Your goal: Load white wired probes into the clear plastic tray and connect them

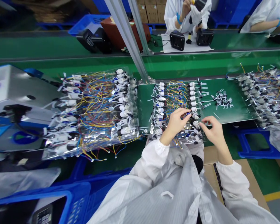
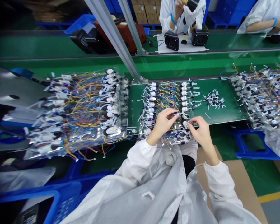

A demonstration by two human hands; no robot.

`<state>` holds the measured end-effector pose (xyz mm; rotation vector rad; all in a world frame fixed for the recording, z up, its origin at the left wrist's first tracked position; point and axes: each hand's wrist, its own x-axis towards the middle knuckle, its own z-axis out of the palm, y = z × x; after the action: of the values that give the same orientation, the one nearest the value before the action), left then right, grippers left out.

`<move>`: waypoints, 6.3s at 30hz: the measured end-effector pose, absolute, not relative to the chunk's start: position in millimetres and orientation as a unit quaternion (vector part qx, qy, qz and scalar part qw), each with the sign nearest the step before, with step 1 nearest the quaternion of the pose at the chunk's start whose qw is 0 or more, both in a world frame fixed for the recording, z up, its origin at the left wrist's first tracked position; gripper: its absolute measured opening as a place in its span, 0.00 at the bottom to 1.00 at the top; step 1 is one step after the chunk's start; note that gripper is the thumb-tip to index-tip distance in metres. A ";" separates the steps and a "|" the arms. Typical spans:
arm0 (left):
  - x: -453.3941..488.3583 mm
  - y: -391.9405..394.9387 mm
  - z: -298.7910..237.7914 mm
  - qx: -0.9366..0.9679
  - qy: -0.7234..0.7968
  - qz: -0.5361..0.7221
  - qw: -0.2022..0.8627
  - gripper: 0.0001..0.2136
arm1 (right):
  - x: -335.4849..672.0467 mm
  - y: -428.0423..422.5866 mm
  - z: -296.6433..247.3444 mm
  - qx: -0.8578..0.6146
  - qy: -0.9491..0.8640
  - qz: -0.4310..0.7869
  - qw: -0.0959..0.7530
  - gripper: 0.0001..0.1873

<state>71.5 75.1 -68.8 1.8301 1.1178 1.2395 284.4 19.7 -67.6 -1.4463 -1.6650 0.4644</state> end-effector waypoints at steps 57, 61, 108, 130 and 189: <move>45.4 54.1 -11.8 0.883 0.367 0.213 0.200 0.15 | 308.4 119.7 -108.4 -0.571 -0.412 0.446 0.552 0.21; 33.1 55.8 2.6 0.851 0.396 0.269 0.216 0.14 | 309.2 95.2 -68.7 -0.502 -0.418 0.376 0.657 0.17; 78.8 158.6 -39.2 0.862 0.379 0.295 0.161 0.23 | 330.3 35.5 -4.9 -0.384 -0.339 0.250 0.822 0.16; 67.2 159.3 -50.6 0.716 0.350 0.440 0.414 0.23 | 259.3 142.6 -37.0 -0.507 -0.763 0.218 0.337 0.08; 207.7 171.9 89.8 0.566 0.186 0.669 0.445 0.15 | 422.8 92.0 101.5 -0.534 -0.467 0.084 0.700 0.15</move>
<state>207.7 171.9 89.8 1.4016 0.4601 1.6588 422.8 92.0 101.5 -1.1901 -1.0398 0.1875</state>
